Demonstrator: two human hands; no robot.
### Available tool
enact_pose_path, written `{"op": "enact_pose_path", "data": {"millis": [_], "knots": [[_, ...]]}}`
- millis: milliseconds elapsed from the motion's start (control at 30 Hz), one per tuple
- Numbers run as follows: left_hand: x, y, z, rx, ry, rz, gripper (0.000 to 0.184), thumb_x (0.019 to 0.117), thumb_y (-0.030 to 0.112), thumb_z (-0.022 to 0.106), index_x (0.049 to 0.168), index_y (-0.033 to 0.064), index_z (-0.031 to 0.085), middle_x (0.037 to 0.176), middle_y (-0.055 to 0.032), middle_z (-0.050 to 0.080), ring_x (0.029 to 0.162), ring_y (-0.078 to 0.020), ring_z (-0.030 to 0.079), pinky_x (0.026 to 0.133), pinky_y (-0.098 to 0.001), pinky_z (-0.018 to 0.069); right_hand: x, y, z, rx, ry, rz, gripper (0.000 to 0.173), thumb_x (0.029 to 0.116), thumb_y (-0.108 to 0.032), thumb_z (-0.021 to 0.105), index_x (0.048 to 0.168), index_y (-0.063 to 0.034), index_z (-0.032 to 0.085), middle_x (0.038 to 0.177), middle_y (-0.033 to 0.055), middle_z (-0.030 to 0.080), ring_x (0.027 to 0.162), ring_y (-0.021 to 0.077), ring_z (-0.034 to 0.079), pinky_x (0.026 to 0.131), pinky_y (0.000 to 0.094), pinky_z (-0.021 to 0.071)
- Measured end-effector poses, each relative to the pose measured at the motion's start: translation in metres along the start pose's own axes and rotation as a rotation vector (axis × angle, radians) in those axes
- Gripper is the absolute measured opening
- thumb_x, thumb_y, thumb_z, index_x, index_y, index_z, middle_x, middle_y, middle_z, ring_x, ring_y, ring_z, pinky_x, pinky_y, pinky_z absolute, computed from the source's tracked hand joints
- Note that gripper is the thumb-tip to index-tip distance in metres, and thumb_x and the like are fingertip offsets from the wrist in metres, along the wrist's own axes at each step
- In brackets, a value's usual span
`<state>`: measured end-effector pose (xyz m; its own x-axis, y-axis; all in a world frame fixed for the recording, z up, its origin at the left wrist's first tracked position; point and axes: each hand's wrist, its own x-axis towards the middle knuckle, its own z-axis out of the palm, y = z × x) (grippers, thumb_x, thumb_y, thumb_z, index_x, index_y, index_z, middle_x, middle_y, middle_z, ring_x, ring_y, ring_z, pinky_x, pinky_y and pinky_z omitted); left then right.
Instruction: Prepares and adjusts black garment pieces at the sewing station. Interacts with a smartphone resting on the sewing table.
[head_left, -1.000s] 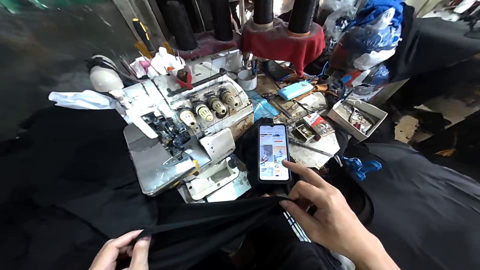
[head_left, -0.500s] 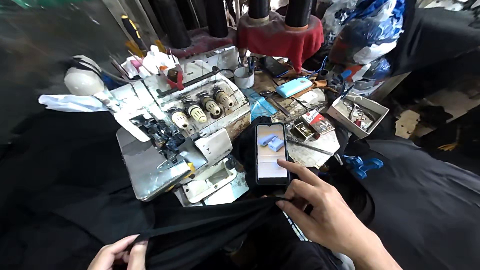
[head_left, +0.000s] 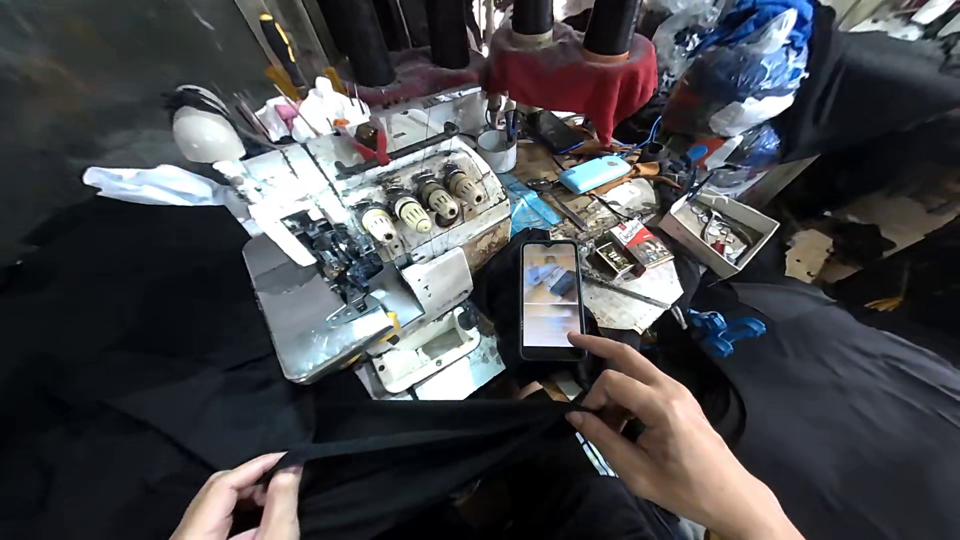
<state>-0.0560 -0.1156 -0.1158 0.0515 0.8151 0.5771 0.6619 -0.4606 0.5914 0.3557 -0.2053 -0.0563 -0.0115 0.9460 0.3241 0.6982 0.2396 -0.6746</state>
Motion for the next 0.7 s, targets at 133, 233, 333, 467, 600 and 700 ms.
{"op": "enact_pose_path", "data": {"millis": [133, 233, 333, 467, 600, 700], "knots": [[-0.001, -0.001, 0.0, -0.009, 0.002, -0.016, 0.015, 0.0961, 0.011, 0.065, 0.097, -0.0029, 0.071, 0.084, -0.0075, 0.066, 0.07, -0.0073, 0.061, 0.062, -0.0218, 0.0521, -0.001, 0.0, 0.001, -0.001, -0.004, -0.002, 0.02, 0.0972, -0.037, 0.069, 0.087, -0.019, 0.069, 0.146, -0.0034, 0.057, 0.073, 0.0035, 0.067, 0.059, 0.0271, 0.0604], [0.0, 0.003, 0.0, 0.002, 0.001, -0.027, 0.015, 0.096, 0.011, 0.066, 0.097, -0.0033, 0.071, 0.083, -0.007, 0.066, 0.069, -0.0066, 0.06, 0.061, -0.0205, 0.0513, -0.002, -0.005, 0.0, -0.012, -0.022, 0.06, 0.023, 0.0971, -0.041, 0.068, 0.09, -0.0194, 0.07, 0.14, -0.0012, 0.059, 0.075, 0.0046, 0.067, 0.062, 0.028, 0.0591], [0.001, 0.003, 0.001, 0.017, -0.001, -0.017, 0.016, 0.0963, 0.012, 0.066, 0.096, -0.0034, 0.071, 0.082, -0.0071, 0.065, 0.068, -0.0069, 0.059, 0.061, -0.0207, 0.05, -0.003, -0.004, 0.0, 0.002, -0.029, 0.057, 0.023, 0.0968, -0.041, 0.068, 0.09, -0.0187, 0.069, 0.14, -0.0002, 0.059, 0.075, 0.0053, 0.067, 0.062, 0.0285, 0.059], [0.002, 0.004, 0.0, 0.023, -0.005, -0.023, 0.016, 0.0968, 0.012, 0.065, 0.097, -0.0034, 0.071, 0.084, -0.0073, 0.067, 0.069, -0.0059, 0.06, 0.062, -0.0199, 0.0512, -0.006, 0.0, 0.003, 0.022, -0.039, 0.032, 0.025, 0.0974, -0.044, 0.067, 0.091, -0.0199, 0.069, 0.141, -0.0018, 0.059, 0.078, 0.0061, 0.067, 0.062, 0.0303, 0.0579], [0.006, 0.003, -0.003, -0.03, -0.022, -0.052, 0.016, 0.0967, 0.009, 0.063, 0.103, -0.0045, 0.069, 0.087, -0.0053, 0.068, 0.072, -0.0032, 0.061, 0.066, -0.0191, 0.0532, -0.004, -0.004, 0.006, 0.142, -0.073, -0.079, 0.021, 0.0975, -0.035, 0.07, 0.09, -0.0147, 0.07, 0.136, 0.0031, 0.064, 0.083, 0.0083, 0.069, 0.066, 0.0281, 0.0598], [0.013, 0.011, -0.008, -0.091, 0.028, -0.072, 0.02, 0.0952, 0.009, 0.06, 0.108, -0.0021, 0.07, 0.093, -0.0038, 0.072, 0.077, -0.0041, 0.067, 0.069, -0.0221, 0.059, -0.008, -0.012, 0.002, 0.202, -0.121, -0.1, 0.017, 0.0976, -0.027, 0.072, 0.098, -0.01, 0.073, 0.098, 0.0019, 0.073, 0.078, 0.0091, 0.069, 0.067, 0.0292, 0.0604]]}}
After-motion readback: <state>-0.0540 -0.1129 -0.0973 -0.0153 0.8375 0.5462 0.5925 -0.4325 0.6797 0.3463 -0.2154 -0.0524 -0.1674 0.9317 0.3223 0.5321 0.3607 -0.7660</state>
